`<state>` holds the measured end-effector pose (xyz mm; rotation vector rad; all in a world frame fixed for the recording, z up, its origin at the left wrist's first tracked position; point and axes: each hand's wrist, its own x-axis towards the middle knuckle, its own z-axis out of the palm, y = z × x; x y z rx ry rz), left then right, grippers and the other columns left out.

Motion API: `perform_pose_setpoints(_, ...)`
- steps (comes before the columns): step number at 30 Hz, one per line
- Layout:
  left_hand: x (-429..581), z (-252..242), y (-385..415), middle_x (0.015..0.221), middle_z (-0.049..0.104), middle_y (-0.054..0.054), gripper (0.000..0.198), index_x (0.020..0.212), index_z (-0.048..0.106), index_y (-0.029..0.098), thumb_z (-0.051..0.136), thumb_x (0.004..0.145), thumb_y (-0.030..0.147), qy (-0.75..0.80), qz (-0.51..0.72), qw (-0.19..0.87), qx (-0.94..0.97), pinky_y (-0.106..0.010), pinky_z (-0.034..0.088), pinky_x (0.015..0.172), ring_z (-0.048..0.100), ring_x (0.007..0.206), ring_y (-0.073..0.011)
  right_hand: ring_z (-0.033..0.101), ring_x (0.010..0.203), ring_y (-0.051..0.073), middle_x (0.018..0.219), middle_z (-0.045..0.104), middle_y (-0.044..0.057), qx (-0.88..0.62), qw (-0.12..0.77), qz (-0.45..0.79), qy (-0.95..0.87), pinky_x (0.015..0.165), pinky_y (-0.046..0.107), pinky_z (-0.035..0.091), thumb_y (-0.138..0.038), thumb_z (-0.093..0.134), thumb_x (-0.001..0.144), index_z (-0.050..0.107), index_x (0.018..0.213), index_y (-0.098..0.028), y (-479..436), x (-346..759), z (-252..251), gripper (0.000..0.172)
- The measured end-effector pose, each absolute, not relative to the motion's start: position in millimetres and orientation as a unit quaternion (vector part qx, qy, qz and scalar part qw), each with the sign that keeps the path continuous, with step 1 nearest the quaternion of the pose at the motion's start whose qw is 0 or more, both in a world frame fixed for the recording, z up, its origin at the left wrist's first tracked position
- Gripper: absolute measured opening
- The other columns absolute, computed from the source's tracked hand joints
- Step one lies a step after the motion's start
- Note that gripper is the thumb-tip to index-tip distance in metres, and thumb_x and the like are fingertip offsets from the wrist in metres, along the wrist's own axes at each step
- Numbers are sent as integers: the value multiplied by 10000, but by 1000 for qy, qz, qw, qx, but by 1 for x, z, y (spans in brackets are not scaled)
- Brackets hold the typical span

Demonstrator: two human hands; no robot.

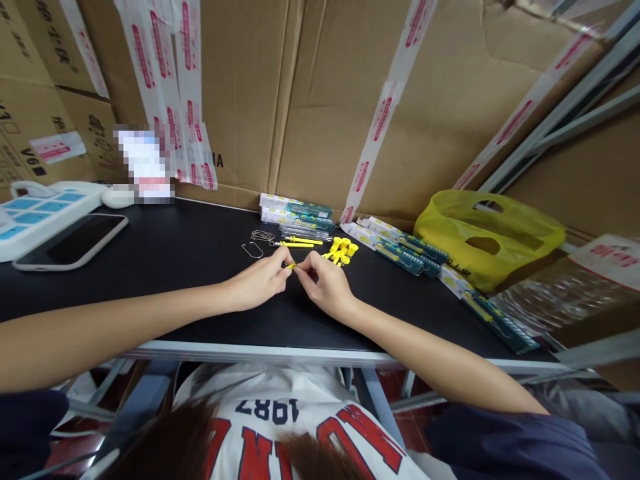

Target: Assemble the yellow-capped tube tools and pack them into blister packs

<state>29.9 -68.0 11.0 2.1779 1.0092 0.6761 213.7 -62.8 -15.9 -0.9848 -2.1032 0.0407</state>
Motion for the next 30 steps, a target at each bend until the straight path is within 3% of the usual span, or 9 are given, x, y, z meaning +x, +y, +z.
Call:
perform_pose_setpoints(8, 28, 14, -67, 555, 465, 83, 27, 906, 381, 212, 357, 908, 223, 371, 271, 339, 821, -221, 344, 524, 412, 487, -93, 518, 627, 135, 709, 579, 1, -361, 420, 49, -831, 585, 251, 402, -248, 539, 886, 489, 758, -209, -57, 216, -14, 143)
perform_pose_setpoints(12, 28, 12, -62, 521, 480, 92, 77, 894, 375, 211, 396, 916, 282, 352, 265, 382, 812, -195, 332, 477, 404, 445, -76, 560, 753, 164, 786, 597, 34, -303, 423, 88, -850, 710, 302, 461, -247, 543, 885, 522, 787, -202, -53, 221, -8, 110)
perform_pose_setpoints(15, 27, 10, -58, 515, 512, 89, 84, 951, 376, 208, 406, 919, 279, 354, 262, 431, 788, -165, 304, 413, 383, 389, -61, 593, 850, 184, 858, 625, 57, -283, 425, 126, -850, 821, 362, 474, -264, 556, 884, 538, 803, -200, -51, 224, -5, 105)
perform_pose_setpoints(25, 30, 11, -52, 579, 649, 20, 238, 1151, 332, 202, 382, 920, 237, 346, 229, 549, 725, -128, 223, 275, 360, 276, -63, 629, 993, 186, 989, 651, 71, -248, 395, 281, -839, 920, 404, 476, -282, 568, 895, 490, 850, -204, -51, 228, -2, 120)
perform_pose_setpoints(30, 31, 16, -56, 594, 670, -13, 356, 1251, 335, 169, 399, 909, 243, 323, 236, 599, 694, -130, 229, 266, 371, 263, -63, 634, 879, 163, 886, 594, 33, -252, 386, 291, -838, 810, 349, 517, -301, 571, 888, 453, 827, -205, -51, 228, -3, 163)
